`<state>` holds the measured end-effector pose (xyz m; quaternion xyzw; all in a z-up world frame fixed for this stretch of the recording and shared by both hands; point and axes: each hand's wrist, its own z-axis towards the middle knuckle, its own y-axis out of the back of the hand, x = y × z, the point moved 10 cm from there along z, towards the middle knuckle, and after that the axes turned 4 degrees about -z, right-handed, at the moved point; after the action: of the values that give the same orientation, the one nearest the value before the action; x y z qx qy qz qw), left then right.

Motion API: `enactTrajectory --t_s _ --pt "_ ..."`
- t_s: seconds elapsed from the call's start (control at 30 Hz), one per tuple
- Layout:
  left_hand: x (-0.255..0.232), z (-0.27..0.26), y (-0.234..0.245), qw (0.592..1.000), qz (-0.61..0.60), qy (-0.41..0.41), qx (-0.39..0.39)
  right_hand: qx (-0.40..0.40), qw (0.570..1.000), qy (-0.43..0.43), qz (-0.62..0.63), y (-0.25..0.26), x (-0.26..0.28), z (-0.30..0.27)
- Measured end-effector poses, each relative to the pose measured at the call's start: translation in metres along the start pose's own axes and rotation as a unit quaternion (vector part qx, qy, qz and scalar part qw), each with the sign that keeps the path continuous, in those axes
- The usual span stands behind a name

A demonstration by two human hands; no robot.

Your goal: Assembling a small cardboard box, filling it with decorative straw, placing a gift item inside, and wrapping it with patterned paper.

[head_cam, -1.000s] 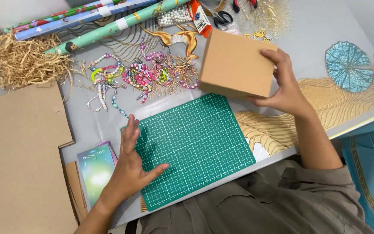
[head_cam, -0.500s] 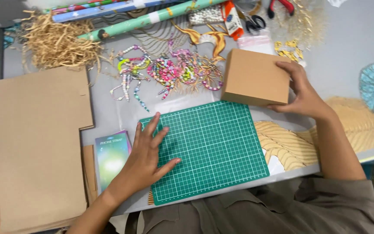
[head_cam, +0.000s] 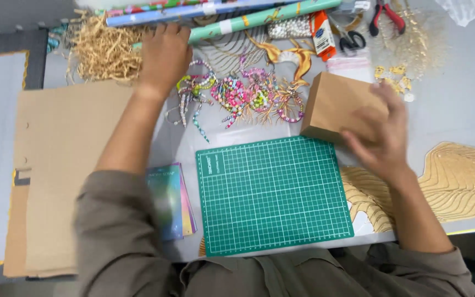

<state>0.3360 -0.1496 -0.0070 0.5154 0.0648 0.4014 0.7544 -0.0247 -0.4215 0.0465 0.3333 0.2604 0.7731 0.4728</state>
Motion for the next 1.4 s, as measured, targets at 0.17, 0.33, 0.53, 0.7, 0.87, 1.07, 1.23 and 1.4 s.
enactTrajectory --t_s 0.17,0.33,0.53,0.7,0.87,1.07,1.23,1.4 --pt "-0.001 0.027 -0.092 0.998 0.054 0.01 -0.014 -0.001 0.998 0.02 -0.054 -0.014 -0.008 -0.029" --pt "-0.017 0.041 -0.093 0.997 0.063 -0.019 0.032 0.028 0.995 0.042 -0.084 -0.016 -0.001 -0.017" --pt "-0.008 0.038 -0.069 0.99 0.129 -0.006 -0.062 0.021 0.982 0.088 -0.164 -0.019 0.013 -0.016" --pt "0.01 0.024 -0.087 0.987 0.149 0.057 0.019 0.017 0.987 0.075 -0.142 -0.022 0.009 -0.018" --pt "0.01 0.03 -0.031 0.991 0.11 0.058 -0.043 0.024 0.987 0.074 -0.138 -0.02 0.01 -0.016" --pt "0.017 0.017 0.091 0.983 0.119 0.048 -0.133 0.048 0.987 0.072 -0.135 -0.023 0.009 -0.017" --pt "0.026 -0.003 0.136 0.992 0.025 0.019 -0.124 0.049 0.985 0.078 -0.148 -0.027 0.004 -0.019" --pt "0.032 0.005 0.146 0.951 -0.302 0.047 -0.04 0.052 0.983 0.071 -0.163 -0.026 0.006 -0.021"
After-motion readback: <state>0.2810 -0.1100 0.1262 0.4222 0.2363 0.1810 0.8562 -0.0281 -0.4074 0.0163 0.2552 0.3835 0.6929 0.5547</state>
